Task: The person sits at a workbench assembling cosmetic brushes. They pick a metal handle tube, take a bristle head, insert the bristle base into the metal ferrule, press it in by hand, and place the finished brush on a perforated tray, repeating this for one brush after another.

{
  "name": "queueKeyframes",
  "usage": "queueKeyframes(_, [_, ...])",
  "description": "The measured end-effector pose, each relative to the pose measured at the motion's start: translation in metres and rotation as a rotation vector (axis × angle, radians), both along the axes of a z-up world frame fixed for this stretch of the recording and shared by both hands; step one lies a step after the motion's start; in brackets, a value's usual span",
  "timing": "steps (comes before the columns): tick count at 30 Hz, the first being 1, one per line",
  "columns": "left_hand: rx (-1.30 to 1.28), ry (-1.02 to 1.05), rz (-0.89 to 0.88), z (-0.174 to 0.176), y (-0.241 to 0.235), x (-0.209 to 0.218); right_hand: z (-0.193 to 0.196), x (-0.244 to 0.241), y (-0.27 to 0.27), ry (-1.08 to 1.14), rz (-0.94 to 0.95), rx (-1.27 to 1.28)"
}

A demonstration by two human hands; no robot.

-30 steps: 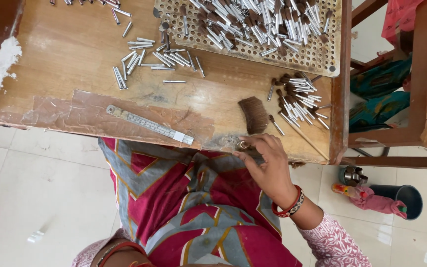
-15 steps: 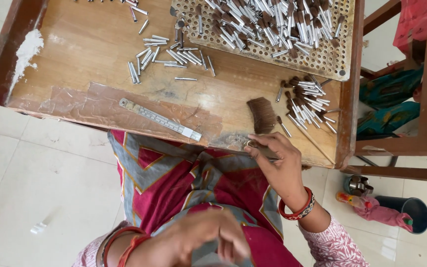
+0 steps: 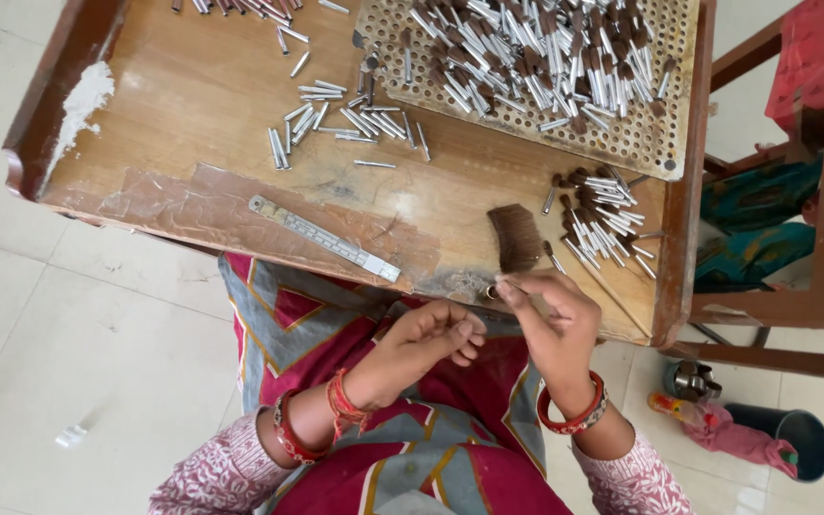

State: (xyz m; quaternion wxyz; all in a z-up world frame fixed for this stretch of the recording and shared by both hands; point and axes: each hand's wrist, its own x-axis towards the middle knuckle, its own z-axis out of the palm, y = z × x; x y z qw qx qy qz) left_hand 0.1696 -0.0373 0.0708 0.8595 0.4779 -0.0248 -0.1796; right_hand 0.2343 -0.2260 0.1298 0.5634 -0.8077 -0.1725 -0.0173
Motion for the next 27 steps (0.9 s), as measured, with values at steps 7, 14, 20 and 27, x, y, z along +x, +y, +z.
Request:
queueKeyframes(7, [-0.399,0.324,-0.048,0.002,-0.040,0.006,0.014,-0.047,0.010,-0.002,0.007,0.238])
queueKeyframes(14, [-0.295,0.097,-0.055,-0.006,-0.034,-0.002,0.001,-0.052,0.000,-0.016,-0.026,0.536])
queueKeyframes(20, [-0.265,0.053,-0.082,0.029,-0.001,-0.002,-0.015,-0.056,-0.006,0.051,-0.051,0.520])
queueKeyframes(27, [-0.331,0.088,-0.103,0.026,0.002,-0.002,-0.028,-0.062,-0.002,0.038,-0.045,0.527])
